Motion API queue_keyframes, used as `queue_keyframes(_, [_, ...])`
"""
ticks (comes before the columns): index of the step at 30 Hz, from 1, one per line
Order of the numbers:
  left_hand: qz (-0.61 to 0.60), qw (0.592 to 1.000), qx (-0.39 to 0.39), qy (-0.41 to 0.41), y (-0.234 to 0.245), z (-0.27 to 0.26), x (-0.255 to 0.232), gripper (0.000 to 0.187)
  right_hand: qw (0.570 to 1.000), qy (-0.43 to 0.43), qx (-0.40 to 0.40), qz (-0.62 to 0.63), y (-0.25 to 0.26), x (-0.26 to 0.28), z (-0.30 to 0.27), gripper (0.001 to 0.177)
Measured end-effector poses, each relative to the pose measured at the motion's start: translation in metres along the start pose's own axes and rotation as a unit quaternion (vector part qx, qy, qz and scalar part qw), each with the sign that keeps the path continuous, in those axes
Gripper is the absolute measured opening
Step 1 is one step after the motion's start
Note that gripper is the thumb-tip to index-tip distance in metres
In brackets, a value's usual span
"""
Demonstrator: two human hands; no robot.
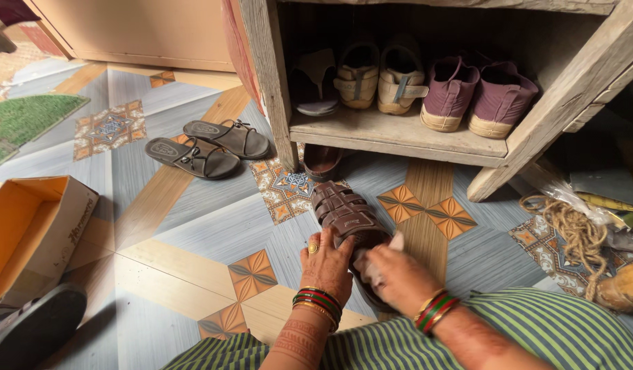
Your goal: The person sits on the floor and wipes a brown leather sandal with a cloth, cleaning the straps and sole. They then place the sandal under a wooden shoe rack and pick up a grey heeled sandal to wipe it with the same cloth.
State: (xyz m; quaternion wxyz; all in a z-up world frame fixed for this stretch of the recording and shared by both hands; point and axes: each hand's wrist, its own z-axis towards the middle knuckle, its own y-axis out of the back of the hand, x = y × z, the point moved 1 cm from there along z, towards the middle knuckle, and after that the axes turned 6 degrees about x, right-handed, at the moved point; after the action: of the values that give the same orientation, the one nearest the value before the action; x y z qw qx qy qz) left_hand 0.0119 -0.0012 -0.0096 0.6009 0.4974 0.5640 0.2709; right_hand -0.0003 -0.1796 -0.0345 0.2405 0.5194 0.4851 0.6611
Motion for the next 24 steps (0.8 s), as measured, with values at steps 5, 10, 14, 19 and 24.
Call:
queue_keyframes(5, [-0.028, 0.992, 0.110, 0.058, -0.005, 0.010, 0.000, 0.080, 0.987, 0.038, -0.070, -0.142, -0.047, -0.008, 0.021, 0.031])
queue_keyframes(10, [0.004, 0.993, 0.115, 0.036, -0.026, 0.022, 0.013, 0.076, 0.988, -0.012, -0.026, -0.153, -0.050, -0.018, 0.053, 0.022])
queue_keyframes(14, [-0.008, 0.996, 0.087, 0.030, -0.034, 0.025, 0.013, 0.076, 0.986, -0.049, -0.023, -0.157, -0.063, -0.024, 0.076, 0.025])
queue_keyframes(19, [0.007, 0.997, 0.065, 0.051, -0.040, 0.022, 0.010, 0.072, 0.985, -0.036, 0.061, -0.160, -0.056, -0.021, 0.058, 0.026])
queue_keyframes(24, [0.041, 0.996, 0.024, 0.072, -0.040, 0.021, 0.008, 0.072, 0.981, 0.080, 0.077, -0.158, -0.042, -0.024, 0.017, 0.062])
